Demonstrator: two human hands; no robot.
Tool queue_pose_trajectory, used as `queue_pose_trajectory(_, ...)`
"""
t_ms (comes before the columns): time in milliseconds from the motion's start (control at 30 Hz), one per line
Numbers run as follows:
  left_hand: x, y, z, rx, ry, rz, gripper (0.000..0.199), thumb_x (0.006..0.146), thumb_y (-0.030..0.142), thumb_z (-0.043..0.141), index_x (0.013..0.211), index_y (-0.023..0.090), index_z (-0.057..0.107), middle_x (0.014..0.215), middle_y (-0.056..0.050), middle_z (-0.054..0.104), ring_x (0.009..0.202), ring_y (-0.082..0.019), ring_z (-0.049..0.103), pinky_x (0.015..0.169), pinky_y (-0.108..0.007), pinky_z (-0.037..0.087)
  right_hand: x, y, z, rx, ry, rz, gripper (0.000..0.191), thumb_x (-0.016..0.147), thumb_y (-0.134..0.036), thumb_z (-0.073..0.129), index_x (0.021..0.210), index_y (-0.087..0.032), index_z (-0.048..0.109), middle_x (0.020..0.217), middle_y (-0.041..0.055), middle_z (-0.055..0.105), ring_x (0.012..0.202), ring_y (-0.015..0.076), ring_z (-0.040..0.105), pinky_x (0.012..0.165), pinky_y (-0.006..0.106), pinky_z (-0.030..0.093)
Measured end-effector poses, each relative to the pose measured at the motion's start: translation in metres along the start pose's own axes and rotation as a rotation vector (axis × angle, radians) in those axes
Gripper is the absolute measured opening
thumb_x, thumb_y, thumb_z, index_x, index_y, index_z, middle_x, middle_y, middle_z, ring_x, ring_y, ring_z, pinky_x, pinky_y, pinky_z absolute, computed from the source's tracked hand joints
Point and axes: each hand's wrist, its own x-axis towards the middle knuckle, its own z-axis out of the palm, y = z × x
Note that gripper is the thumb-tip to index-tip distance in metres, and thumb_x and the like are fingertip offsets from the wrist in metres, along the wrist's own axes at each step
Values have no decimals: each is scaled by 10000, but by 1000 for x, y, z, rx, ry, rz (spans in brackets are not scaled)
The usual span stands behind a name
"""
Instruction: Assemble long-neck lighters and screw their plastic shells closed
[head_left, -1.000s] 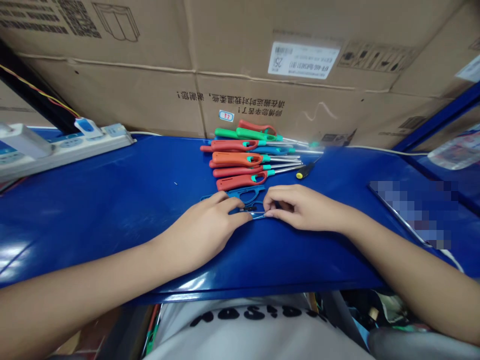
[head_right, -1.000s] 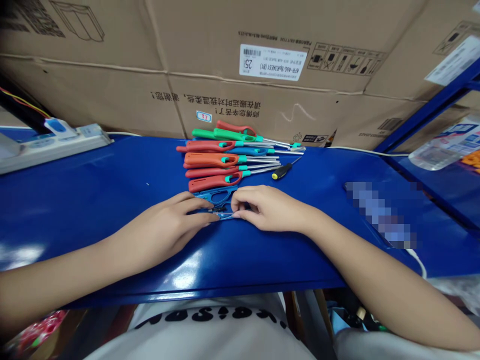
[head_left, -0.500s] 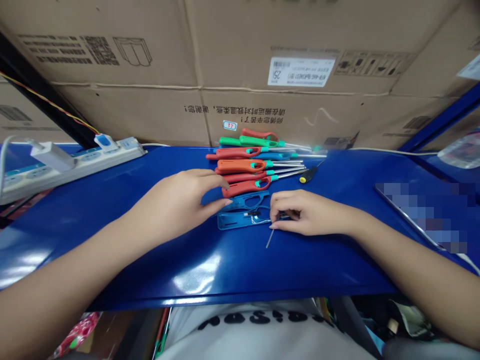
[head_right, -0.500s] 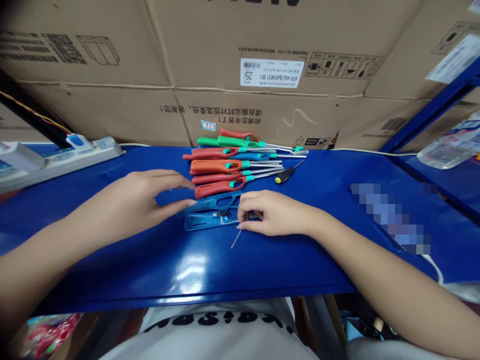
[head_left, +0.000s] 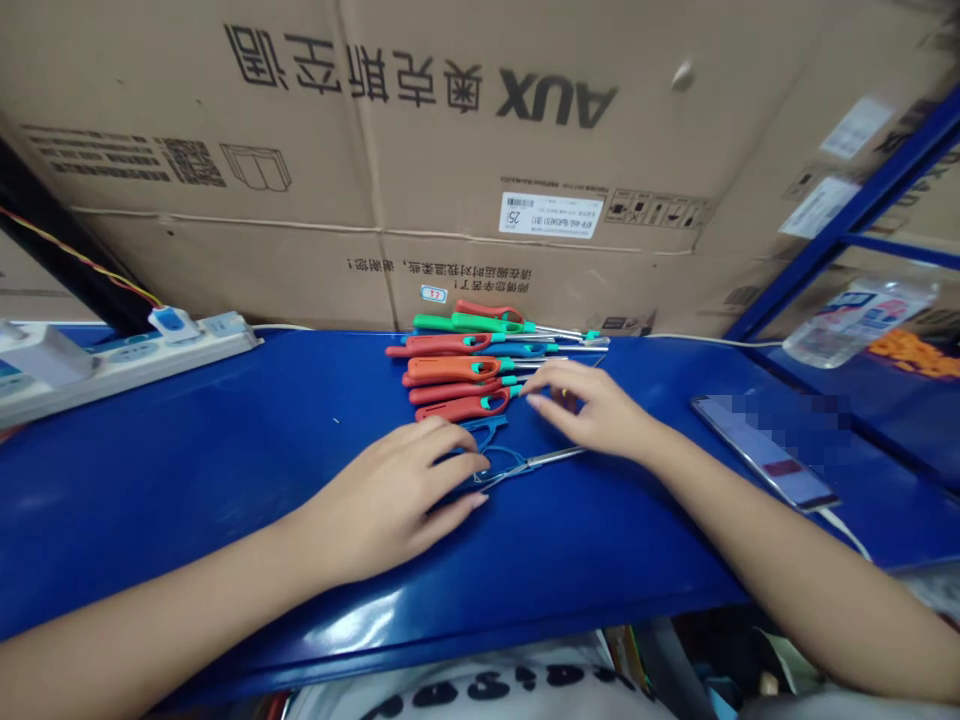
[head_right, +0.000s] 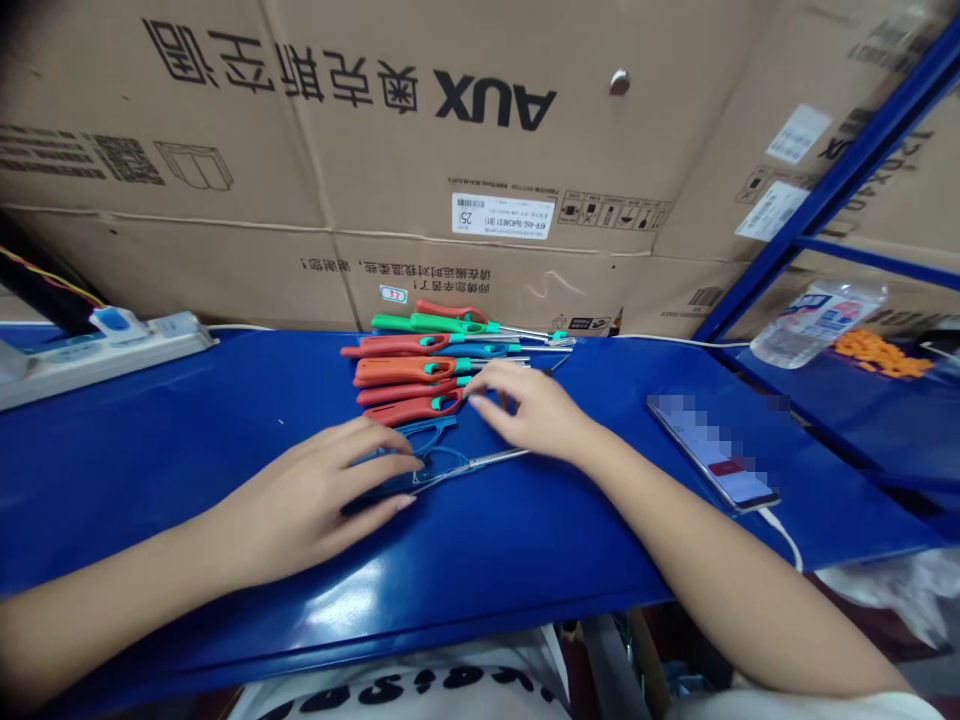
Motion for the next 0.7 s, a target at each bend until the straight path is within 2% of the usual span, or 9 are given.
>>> queue_pose_trajectory(67, -1, 1, 4, -13, -22, 28, 264, 1019, 309, 505, 1228, 213, 635, 1210, -97, 635, 1092, -247, 601, 940, -427, 521, 0, 28, -11, -234, 120, 159, 193, 954, -261, 516, 1051, -204, 673, 1092, 103, 684, 1010, 239, 627, 943, 408, 500)
queue_pose_trajectory(133, -2, 0, 7, -14, -18, 38, 259, 1023, 276, 488, 1231, 217, 631, 1228, -95, 635, 1111, -246, 603, 955, -429, 519, -3, 60, -22, -393, 152, 336, 312, 924, -200, 470, 1175, -191, 656, 1226, 139, 656, 1175, 290, 579, 1045, 463, 452)
queue_pose_trajectory(200, -3, -3, 9, -12, -9, 42, 258, 1026, 249, 471, 1225, 216, 632, 1228, -94, 642, 1110, -242, 611, 957, -421, 522, -8, 89, -30, -449, 152, 440, 459, 863, -117, 439, 1284, -158, 616, 1353, 176, 598, 1276, 340, 519, 1061, 520, 434)
queue_pose_trajectory(300, -4, -4, 11, -12, -13, 39, 256, 1021, 241, 476, 1226, 215, 627, 1229, -94, 642, 1106, -242, 615, 956, -418, 526, -16, 119, -33, -499, 105, 565, 616, 785, -55, 424, 1370, -179, 570, 1458, 142, 544, 1323, 343, 491, 1049, 532, 449)
queue_pose_trajectory(433, -4, -4, 14, -13, -49, 35, 244, 1022, 229, 466, 1211, 205, 619, 1217, -92, 638, 1094, -241, 612, 952, -422, 531, -13, 136, -33, -554, 26, 638, 646, 812, -49, 393, 1428, -187, 532, 1476, 134, 530, 1309, 332, 504, 1028, 510, 469)
queue_pose_trajectory(567, -4, -3, 16, 0, -68, 34, 244, 1022, 205, 444, 1195, 195, 615, 1205, -95, 641, 1080, -241, 618, 940, -415, 539, 0, 142, -40, -613, -98, 621, 617, 835, -39, 449, 1411, -232, 564, 1449, 129, 546, 1323, 336, 489, 1073, 502, 432)
queue_pose_trajectory(633, -4, -3, 16, 5, -71, 21, 251, 1020, 177, 430, 1188, 187, 616, 1192, -96, 646, 1057, -234, 629, 913, -393, 550, 5, 145, -45, -647, -152, 618, 546, 866, -54, 496, 1371, -238, 596, 1421, 139, 560, 1304, 330, 509, 1075, 493, 436)
queue_pose_trajectory(700, -4, -3, 15, 2, -74, 13, 248, 1015, 157, 427, 1159, 180, 628, 1165, -94, 652, 1027, -226, 639, 885, -373, 556, 7, 146, -50, -691, -174, 638, 403, 937, -149, 551, 1331, -214, 608, 1388, 144, 571, 1260, 302, 547, 1052, 491, 465)
